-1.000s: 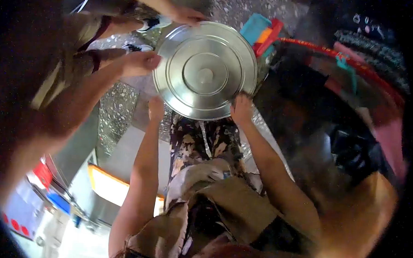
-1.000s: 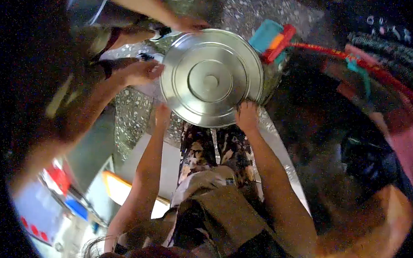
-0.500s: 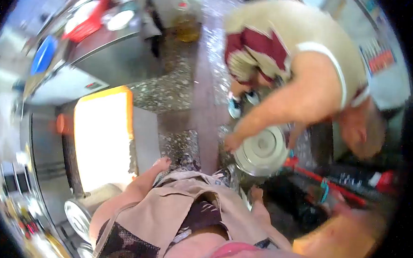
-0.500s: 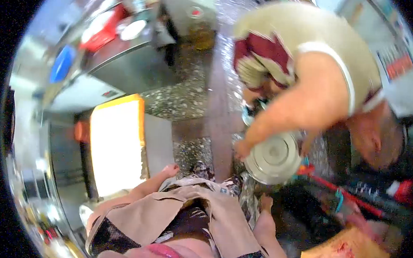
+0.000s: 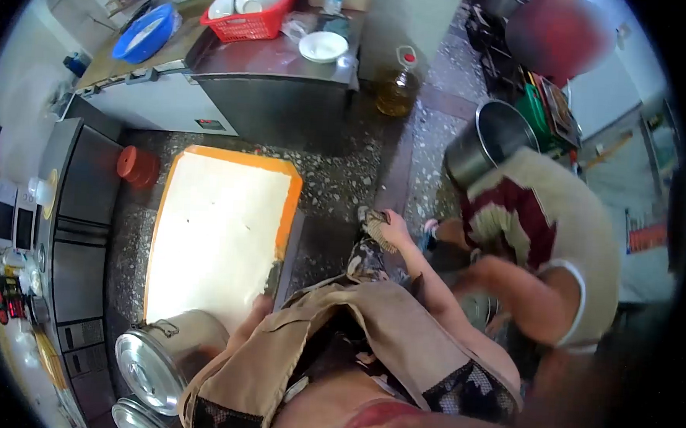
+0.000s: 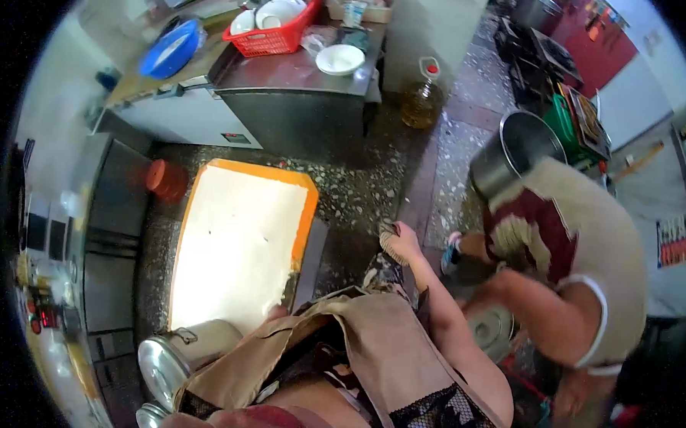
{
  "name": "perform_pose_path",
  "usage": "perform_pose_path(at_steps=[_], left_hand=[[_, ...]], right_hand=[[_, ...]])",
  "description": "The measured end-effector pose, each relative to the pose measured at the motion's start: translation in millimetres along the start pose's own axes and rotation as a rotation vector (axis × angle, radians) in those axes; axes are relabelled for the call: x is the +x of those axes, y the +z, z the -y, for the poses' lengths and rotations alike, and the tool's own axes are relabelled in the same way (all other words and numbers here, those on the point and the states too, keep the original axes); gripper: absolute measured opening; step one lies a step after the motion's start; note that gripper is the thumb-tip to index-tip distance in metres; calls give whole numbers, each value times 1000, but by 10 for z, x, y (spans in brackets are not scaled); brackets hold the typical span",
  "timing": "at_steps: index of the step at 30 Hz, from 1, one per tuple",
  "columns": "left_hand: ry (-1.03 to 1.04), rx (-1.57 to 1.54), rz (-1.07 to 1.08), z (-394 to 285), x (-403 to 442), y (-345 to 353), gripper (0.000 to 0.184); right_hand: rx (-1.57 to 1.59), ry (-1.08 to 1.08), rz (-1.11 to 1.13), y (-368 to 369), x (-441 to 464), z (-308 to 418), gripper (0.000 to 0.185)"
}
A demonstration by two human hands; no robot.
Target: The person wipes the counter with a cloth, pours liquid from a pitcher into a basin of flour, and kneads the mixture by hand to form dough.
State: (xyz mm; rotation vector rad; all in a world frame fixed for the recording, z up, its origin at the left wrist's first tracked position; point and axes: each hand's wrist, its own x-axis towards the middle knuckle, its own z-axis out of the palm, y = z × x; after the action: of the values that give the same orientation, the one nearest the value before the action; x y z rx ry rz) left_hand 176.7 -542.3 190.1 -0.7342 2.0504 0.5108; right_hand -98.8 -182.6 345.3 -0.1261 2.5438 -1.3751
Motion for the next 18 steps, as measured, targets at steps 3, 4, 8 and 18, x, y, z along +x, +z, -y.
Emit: perform_pose_path(at_steps=[3,4,8,18], left_hand=[[58,-205,-100,-161,200,6,34],[60,-213,-59,-345,299,-97,33],[99,-258,-2,-1343,879,-699,31],[504,-866,-591,-3659,653,-3742,24]], right_hand=[[264,298,219,36,599,-69,34],[330,309,181,342,930,-708,35],[466,572,410,366,1725,-1105,13],[612,382,553,-14,4269,959,19]])
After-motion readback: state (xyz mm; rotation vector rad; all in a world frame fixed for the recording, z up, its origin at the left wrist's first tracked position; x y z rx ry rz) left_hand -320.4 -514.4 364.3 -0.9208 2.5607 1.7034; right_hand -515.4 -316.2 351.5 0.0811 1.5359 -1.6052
